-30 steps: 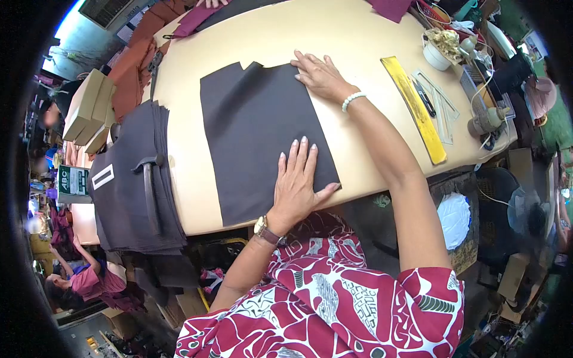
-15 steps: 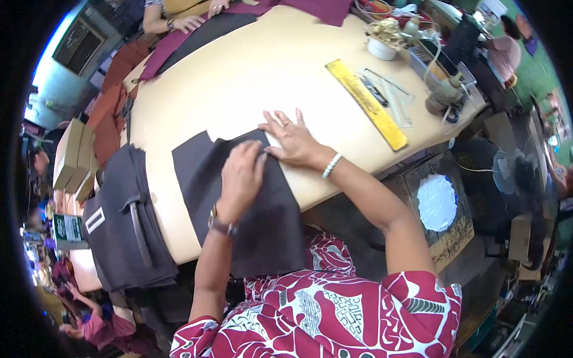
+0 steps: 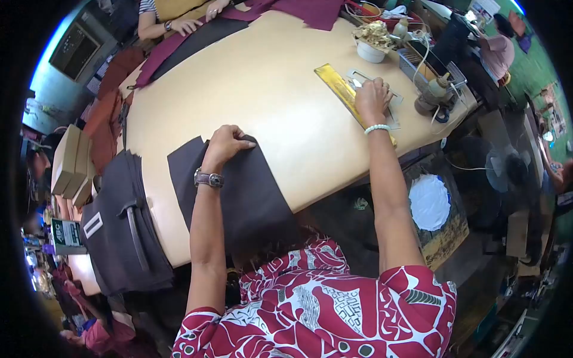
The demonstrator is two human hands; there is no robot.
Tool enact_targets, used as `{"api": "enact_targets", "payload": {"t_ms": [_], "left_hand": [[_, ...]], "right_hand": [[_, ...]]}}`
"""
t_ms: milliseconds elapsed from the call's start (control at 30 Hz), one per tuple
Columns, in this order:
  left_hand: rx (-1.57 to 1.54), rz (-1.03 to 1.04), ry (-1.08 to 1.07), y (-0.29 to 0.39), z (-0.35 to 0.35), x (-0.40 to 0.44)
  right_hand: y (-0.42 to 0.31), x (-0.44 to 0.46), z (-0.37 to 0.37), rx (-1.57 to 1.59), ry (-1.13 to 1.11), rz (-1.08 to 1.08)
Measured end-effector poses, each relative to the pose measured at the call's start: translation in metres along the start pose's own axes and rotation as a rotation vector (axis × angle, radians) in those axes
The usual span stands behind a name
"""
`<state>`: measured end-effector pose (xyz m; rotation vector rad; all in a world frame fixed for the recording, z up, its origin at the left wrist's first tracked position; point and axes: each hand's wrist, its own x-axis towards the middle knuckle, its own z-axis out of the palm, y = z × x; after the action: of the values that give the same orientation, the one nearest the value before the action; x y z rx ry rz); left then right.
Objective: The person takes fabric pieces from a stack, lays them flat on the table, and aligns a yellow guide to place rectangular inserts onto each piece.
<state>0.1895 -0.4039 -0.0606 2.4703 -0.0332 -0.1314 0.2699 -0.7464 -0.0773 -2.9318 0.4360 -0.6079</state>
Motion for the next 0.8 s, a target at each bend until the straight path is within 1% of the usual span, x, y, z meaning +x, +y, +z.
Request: {"api": "enact_targets", "payload": {"t_ms": [67,100,167,200,300,333,367,400,433,500,567,600,700,800], "left_hand": [[-0.033,0.027,0.038,-0.001,0.000,-0.005],[-0.071,-0.001,0.027,0.001,-0.002,-0.008],[-0.125,0.029,0.016,-0.002,-0.006,-0.010],[-0.163,0.054,0.023,-0.004,-0.007,-0.010],[-0.304,0.119,0.035,-0.018,-0.004,-0.013],[-0.375,0.147,0.041,-0.020,-0.002,-0.012],[-0.447,0.178,0.046,-0.022,0.002,-0.011],[-0.507,0.228,0.073,-0.026,0.008,-0.010],[-0.608,0.180,0.041,-0.020,0.006,-0.014],[-0.813,0.088,-0.024,-0.011,0.004,-0.023],[-0.872,0.071,-0.039,-0.013,0.005,-0.023],[-0.925,0.077,-0.036,-0.013,0.007,-0.024],[-1.033,0.057,-0.035,-0.011,0.006,-0.029],[-1.079,0.052,-0.048,-0.009,0.005,-0.029]], "right_hand": [[0.001,0.002,0.001,0.051,0.007,0.000],[0.003,0.004,0.002,0.098,-0.019,-0.003],[0.001,0.009,0.001,0.197,-0.064,-0.002],[-0.008,-0.001,-0.012,0.248,0.057,-0.061],[-0.039,-0.033,-0.025,0.978,-0.164,-0.062],[-0.055,-0.046,-0.019,1.176,-0.210,-0.125],[-0.066,-0.060,-0.020,1.319,-0.408,-0.118],[-0.081,-0.076,-0.030,1.415,-0.558,-0.109],[-0.091,-0.085,-0.033,1.427,-0.698,-0.082],[-0.107,-0.099,-0.030,1.474,-0.880,-0.026],[-0.118,-0.103,-0.032,1.355,-1.001,-0.037],[-0.121,-0.106,-0.028,1.339,-1.009,-0.071],[-0.118,-0.111,-0.034,1.363,-1.060,-0.083],[-0.116,-0.114,-0.033,1.389,-1.022,-0.130]]}}
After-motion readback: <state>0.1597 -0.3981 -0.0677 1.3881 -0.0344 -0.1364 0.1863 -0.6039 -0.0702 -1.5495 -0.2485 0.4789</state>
